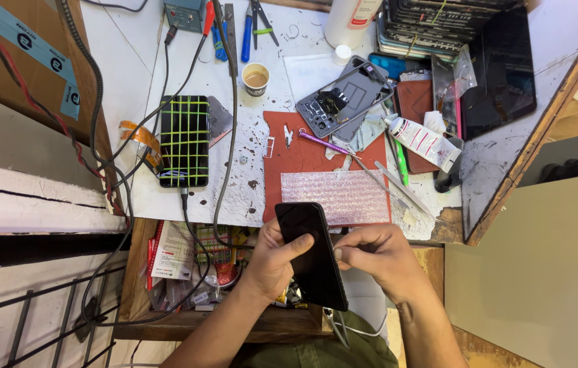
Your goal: The person removes screws from the internal frame of a phone using a screwdriver on a workbench.
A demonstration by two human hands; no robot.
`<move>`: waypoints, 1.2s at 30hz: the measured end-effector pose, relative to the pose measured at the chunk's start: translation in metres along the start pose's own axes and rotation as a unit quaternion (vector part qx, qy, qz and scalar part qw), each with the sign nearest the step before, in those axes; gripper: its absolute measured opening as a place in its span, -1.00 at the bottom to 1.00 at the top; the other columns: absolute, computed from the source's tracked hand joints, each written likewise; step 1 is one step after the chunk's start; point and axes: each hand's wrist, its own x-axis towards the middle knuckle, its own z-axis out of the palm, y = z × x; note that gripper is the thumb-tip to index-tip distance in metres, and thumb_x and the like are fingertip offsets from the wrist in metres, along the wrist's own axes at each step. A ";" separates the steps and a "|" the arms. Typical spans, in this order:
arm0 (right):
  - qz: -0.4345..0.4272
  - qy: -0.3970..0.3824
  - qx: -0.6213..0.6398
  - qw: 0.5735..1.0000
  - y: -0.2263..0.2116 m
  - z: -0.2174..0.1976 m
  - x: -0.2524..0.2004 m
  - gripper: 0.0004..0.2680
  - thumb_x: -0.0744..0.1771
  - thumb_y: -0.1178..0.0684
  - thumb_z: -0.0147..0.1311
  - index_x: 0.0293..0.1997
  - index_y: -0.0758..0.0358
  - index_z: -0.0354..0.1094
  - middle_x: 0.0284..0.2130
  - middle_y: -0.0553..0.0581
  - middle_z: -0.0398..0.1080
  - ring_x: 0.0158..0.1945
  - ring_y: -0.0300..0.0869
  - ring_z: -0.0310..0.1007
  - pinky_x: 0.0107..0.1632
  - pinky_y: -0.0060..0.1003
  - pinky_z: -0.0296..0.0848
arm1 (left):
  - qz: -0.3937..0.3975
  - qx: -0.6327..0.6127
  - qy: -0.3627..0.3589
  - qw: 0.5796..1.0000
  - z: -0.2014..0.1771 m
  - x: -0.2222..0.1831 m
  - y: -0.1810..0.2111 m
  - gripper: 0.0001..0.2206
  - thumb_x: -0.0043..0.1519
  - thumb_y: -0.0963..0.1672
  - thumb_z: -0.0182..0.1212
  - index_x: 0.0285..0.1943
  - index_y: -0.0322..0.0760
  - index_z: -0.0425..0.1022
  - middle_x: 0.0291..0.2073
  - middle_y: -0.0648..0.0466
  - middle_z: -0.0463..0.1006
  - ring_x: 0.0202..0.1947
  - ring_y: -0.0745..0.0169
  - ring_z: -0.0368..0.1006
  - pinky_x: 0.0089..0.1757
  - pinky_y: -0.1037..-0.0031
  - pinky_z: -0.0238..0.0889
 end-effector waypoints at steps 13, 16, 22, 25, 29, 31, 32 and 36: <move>-0.032 0.020 0.083 0.996 0.046 0.006 -0.031 -0.81 0.29 0.25 0.19 -0.03 0.47 0.54 -0.25 0.15 0.63 -0.21 -0.28 0.51 -0.11 -0.36 0.43 | 0.000 0.060 0.040 0.997 0.045 0.015 0.031 -0.54 0.40 0.04 -0.11 0.21 -0.43 0.44 0.06 -0.05 0.61 0.06 0.23 0.56 0.09 0.35 0.41; -0.059 0.033 0.147 0.987 0.058 0.001 -0.030 -0.85 0.31 0.27 0.17 -0.08 0.54 0.52 -0.24 0.19 0.62 -0.19 -0.24 0.53 -0.06 -0.34 0.44 | -0.030 0.074 -0.040 0.996 0.046 0.023 0.036 -0.32 0.43 0.16 -0.38 0.32 -0.48 0.33 0.12 -0.15 0.56 0.14 0.12 0.51 0.15 0.25 0.35; -0.059 0.075 0.174 0.980 0.043 0.010 -0.026 -0.83 0.30 0.28 0.15 -0.05 0.51 0.51 -0.21 0.18 0.62 -0.16 -0.26 0.54 0.02 -0.33 0.42 | -0.058 0.028 -0.083 0.995 0.023 0.036 0.023 -0.23 0.41 0.22 -0.47 0.41 -0.50 0.28 0.13 -0.15 0.56 0.12 0.08 0.52 0.13 0.26 0.37; -0.067 0.072 0.178 0.979 0.035 0.015 -0.023 -0.83 0.32 0.28 0.15 -0.02 0.50 0.50 -0.20 0.17 0.60 -0.16 -0.27 0.52 0.01 -0.32 0.41 | -0.068 0.024 -0.090 0.993 0.010 0.039 0.016 -0.19 0.41 0.23 -0.48 0.41 -0.53 0.28 0.12 -0.14 0.57 0.08 0.10 0.55 0.11 0.27 0.40; -0.079 0.080 0.163 0.980 0.031 0.019 -0.018 -0.83 0.33 0.28 0.16 0.00 0.51 0.51 -0.18 0.15 0.60 -0.12 -0.30 0.50 0.08 -0.34 0.38 | -0.062 0.028 -0.102 0.992 0.000 0.037 0.014 -0.19 0.42 0.23 -0.48 0.46 -0.50 0.27 0.12 -0.13 0.58 0.06 0.15 0.55 0.08 0.33 0.39; -0.083 0.075 0.155 0.981 0.030 0.020 -0.016 -0.84 0.34 0.28 0.17 -0.01 0.52 0.51 -0.18 0.16 0.60 -0.13 -0.29 0.50 0.09 -0.33 0.38 | -0.052 0.018 -0.116 0.992 -0.003 0.036 0.014 -0.19 0.46 0.23 -0.47 0.49 -0.53 0.27 0.13 -0.13 0.58 0.07 0.16 0.54 0.08 0.34 0.38; -0.079 0.076 0.153 0.982 0.029 0.020 -0.015 -0.84 0.33 0.27 0.17 -0.02 0.52 0.51 -0.19 0.16 0.61 -0.13 -0.29 0.51 0.09 -0.33 0.39 | -0.048 0.021 -0.114 0.992 -0.003 0.035 0.014 -0.19 0.48 0.23 -0.47 0.49 -0.54 0.26 0.14 -0.13 0.57 0.08 0.16 0.54 0.10 0.34 0.38; -0.068 0.082 0.155 0.982 0.030 0.021 -0.015 -0.83 0.33 0.26 0.18 0.00 0.50 0.51 -0.21 0.15 0.60 -0.15 -0.31 0.48 0.07 -0.34 0.36 | -0.046 0.044 -0.108 0.992 0.000 0.034 0.018 -0.20 0.42 0.23 -0.46 0.49 -0.51 0.23 0.17 -0.12 0.55 0.14 0.17 0.53 0.15 0.33 0.37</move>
